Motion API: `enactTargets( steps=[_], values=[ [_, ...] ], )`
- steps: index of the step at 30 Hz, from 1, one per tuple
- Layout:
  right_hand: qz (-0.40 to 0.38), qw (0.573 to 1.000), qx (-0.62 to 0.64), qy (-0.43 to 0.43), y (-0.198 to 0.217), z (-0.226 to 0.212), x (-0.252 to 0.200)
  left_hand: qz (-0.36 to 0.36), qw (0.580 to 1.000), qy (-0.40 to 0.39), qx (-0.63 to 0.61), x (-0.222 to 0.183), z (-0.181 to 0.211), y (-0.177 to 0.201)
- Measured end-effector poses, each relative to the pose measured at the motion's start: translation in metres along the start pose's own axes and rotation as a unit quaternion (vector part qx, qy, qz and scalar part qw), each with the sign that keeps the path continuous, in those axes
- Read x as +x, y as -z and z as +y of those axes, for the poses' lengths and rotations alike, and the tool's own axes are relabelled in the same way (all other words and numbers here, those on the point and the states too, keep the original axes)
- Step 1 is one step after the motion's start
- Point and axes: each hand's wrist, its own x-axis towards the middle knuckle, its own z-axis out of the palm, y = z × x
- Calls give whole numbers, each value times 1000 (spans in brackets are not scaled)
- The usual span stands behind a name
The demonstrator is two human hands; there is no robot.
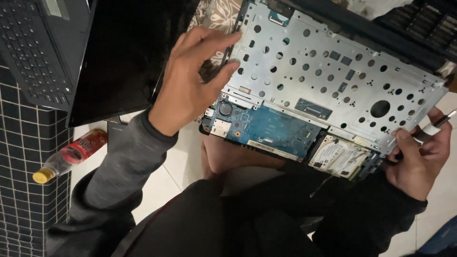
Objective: Installing or replacing a hard drive in a laptop by removing the internal casing and screws.
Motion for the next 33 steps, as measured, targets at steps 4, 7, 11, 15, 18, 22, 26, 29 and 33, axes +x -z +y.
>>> enactTargets(
  steps=[4, 7, 11, 15, 18, 22, 26, 29, 33],
  values=[
    [-14, 1000, -8, 14, -1, -3, 0, -28, 998, -38, 51, 3, -8, 3],
    [6, 999, -46, 22, -2, -2, -1, -38, 991, -74, 100, 4, -8, 6],
    [34, 995, -90, 32, -8, -8, -7, -46, 981, -80, 172, 6, -7, 7],
    [35, 989, -126, 72, -7, -3, -6, -51, 979, -70, 184, 8, -12, 6],
    [-1, 974, -164, 155, -11, -9, -7, -50, 980, -77, 177, 10, -12, 6],
    [-14, 969, -188, 163, -14, -12, -7, -49, 977, -75, 196, 8, -9, 5],
    [-6, 974, -148, 169, -17, -11, -9, -26, 972, -74, 222, 6, -2, 4],
    [0, 972, -158, 177, -16, -7, -7, -24, 964, -55, 260, 3, 2, -1],
    [-8, 959, -205, 196, -12, -9, -5, -26, 939, -2, 343, -1, 14, -14]
  ],
)
